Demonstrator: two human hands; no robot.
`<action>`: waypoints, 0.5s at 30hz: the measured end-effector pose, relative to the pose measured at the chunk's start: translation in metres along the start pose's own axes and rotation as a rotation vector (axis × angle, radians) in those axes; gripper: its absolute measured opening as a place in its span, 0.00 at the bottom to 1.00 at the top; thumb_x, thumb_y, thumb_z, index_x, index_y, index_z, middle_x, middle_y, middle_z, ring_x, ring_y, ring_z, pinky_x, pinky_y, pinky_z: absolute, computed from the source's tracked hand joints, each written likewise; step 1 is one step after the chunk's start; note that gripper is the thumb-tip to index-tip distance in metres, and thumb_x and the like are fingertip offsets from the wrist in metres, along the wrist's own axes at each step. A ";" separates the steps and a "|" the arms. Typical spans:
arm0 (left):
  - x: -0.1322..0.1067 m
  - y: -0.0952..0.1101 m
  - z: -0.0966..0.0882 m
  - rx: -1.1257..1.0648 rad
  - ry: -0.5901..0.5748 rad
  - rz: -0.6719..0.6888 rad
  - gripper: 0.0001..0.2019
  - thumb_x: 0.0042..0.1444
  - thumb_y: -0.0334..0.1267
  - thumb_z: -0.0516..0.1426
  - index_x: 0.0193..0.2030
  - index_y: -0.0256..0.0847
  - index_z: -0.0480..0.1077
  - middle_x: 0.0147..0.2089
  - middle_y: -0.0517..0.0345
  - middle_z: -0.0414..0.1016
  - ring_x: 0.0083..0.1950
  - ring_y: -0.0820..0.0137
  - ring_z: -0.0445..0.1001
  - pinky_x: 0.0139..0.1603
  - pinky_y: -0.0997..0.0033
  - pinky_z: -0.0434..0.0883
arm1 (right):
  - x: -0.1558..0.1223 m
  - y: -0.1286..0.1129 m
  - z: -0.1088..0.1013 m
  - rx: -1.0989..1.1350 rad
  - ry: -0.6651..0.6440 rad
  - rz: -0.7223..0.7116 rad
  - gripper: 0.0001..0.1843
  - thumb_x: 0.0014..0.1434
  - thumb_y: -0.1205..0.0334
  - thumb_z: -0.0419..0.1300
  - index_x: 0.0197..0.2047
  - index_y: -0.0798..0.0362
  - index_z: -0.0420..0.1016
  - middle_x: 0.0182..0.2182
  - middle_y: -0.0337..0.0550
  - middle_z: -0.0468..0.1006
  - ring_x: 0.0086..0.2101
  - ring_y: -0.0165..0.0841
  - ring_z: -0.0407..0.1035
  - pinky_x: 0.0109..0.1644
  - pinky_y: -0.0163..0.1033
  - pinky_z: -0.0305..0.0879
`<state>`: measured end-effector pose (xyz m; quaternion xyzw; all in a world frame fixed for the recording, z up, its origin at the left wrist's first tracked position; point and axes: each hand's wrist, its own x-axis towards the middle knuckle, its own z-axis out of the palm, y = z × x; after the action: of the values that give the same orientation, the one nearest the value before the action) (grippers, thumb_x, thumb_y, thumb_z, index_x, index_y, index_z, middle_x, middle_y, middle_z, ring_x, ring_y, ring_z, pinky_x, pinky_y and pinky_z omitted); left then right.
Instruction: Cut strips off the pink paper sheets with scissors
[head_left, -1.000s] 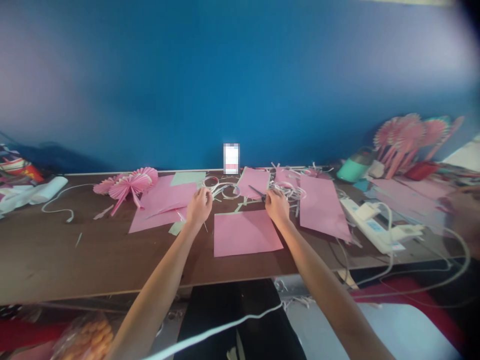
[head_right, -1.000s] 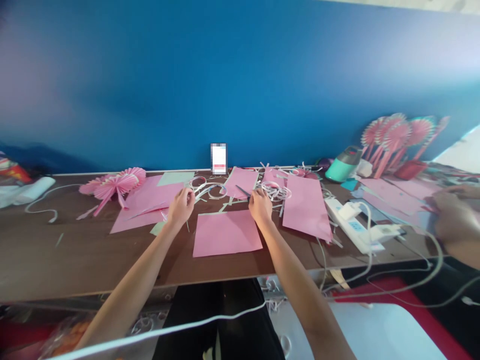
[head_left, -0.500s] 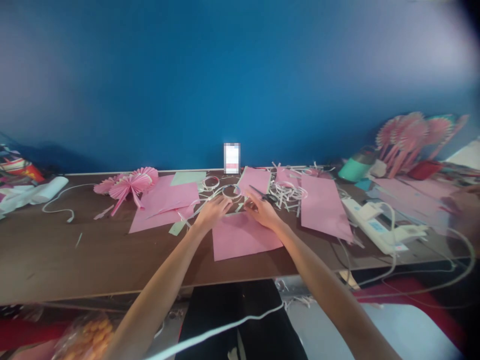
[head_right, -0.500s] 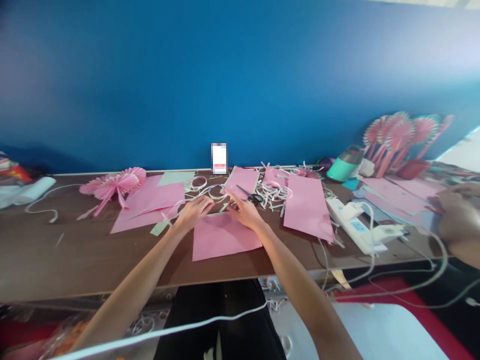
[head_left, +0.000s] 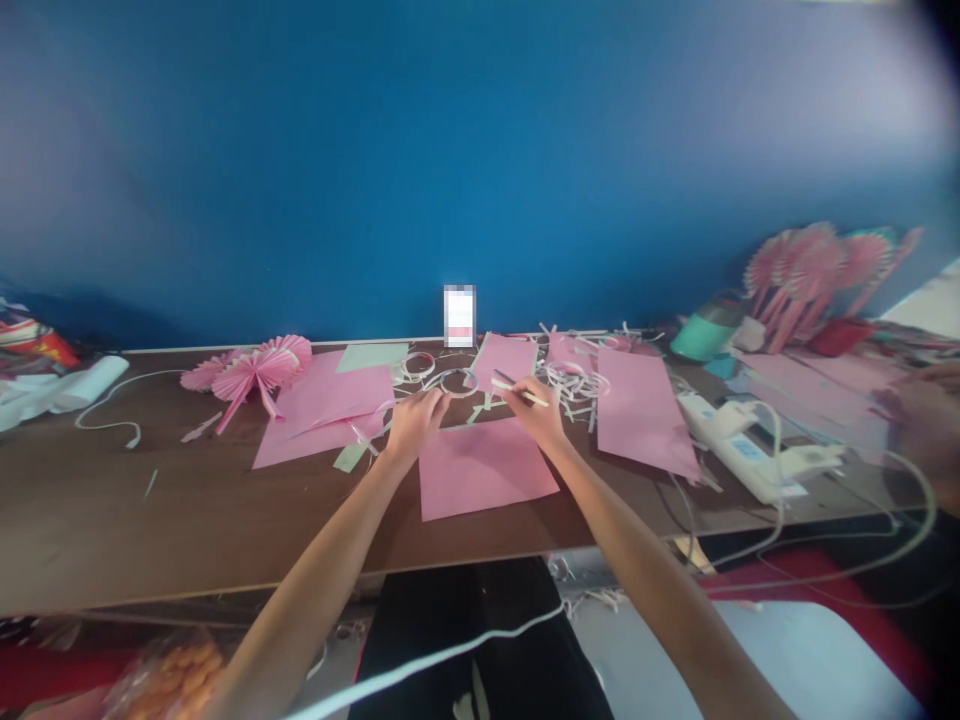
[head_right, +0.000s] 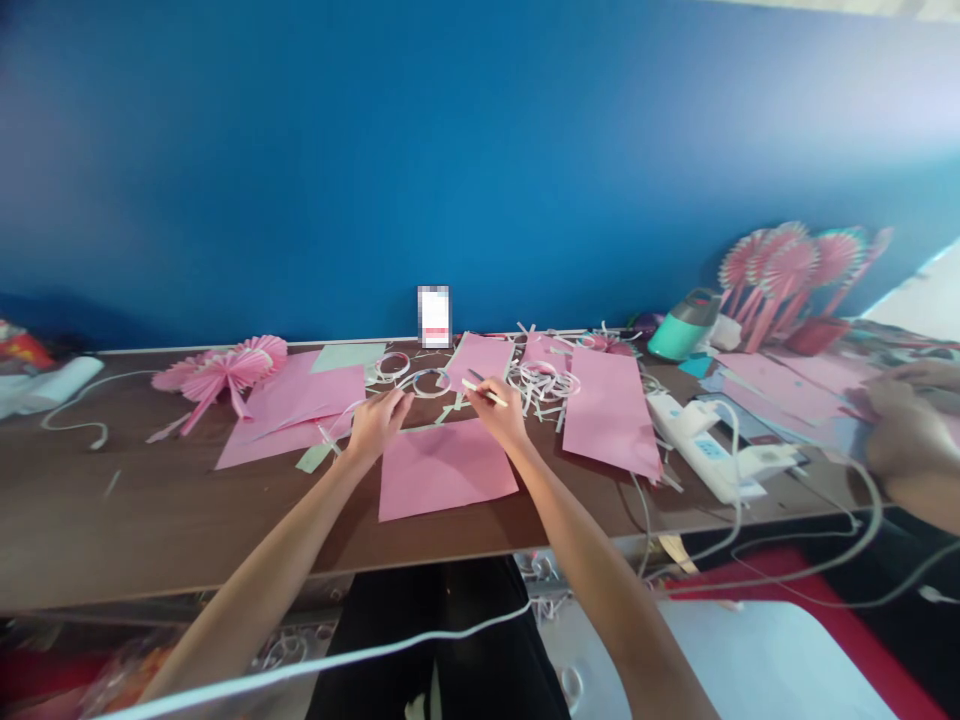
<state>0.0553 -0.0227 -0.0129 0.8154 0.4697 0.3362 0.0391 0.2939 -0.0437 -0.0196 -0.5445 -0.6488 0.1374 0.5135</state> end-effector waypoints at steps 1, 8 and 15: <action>0.001 -0.002 -0.001 0.001 0.011 -0.048 0.15 0.64 0.43 0.44 0.41 0.42 0.70 0.34 0.54 0.74 0.34 0.67 0.72 0.35 0.70 0.63 | 0.001 0.001 -0.001 0.072 -0.004 0.057 0.15 0.55 0.48 0.57 0.26 0.51 0.67 0.21 0.39 0.67 0.25 0.32 0.63 0.30 0.37 0.60; 0.003 0.009 0.004 -0.346 -0.111 -0.021 0.14 0.63 0.42 0.46 0.49 0.43 0.67 0.50 0.54 0.73 0.45 0.68 0.72 0.42 0.70 0.67 | 0.001 0.008 0.001 0.506 -0.167 0.228 0.18 0.50 0.53 0.62 0.22 0.50 0.56 0.16 0.33 0.59 0.19 0.27 0.57 0.25 0.35 0.53; 0.004 0.015 0.022 -0.649 -0.244 -0.090 0.18 0.62 0.46 0.48 0.54 0.42 0.65 0.53 0.50 0.72 0.53 0.64 0.71 0.50 0.67 0.68 | 0.002 0.002 -0.001 0.776 -0.208 0.245 0.17 0.46 0.60 0.62 0.26 0.49 0.53 0.20 0.31 0.59 0.20 0.26 0.56 0.26 0.35 0.53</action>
<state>0.0806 -0.0223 -0.0219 0.7731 0.3657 0.3660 0.3670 0.2956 -0.0419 -0.0198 -0.3673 -0.5277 0.4859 0.5920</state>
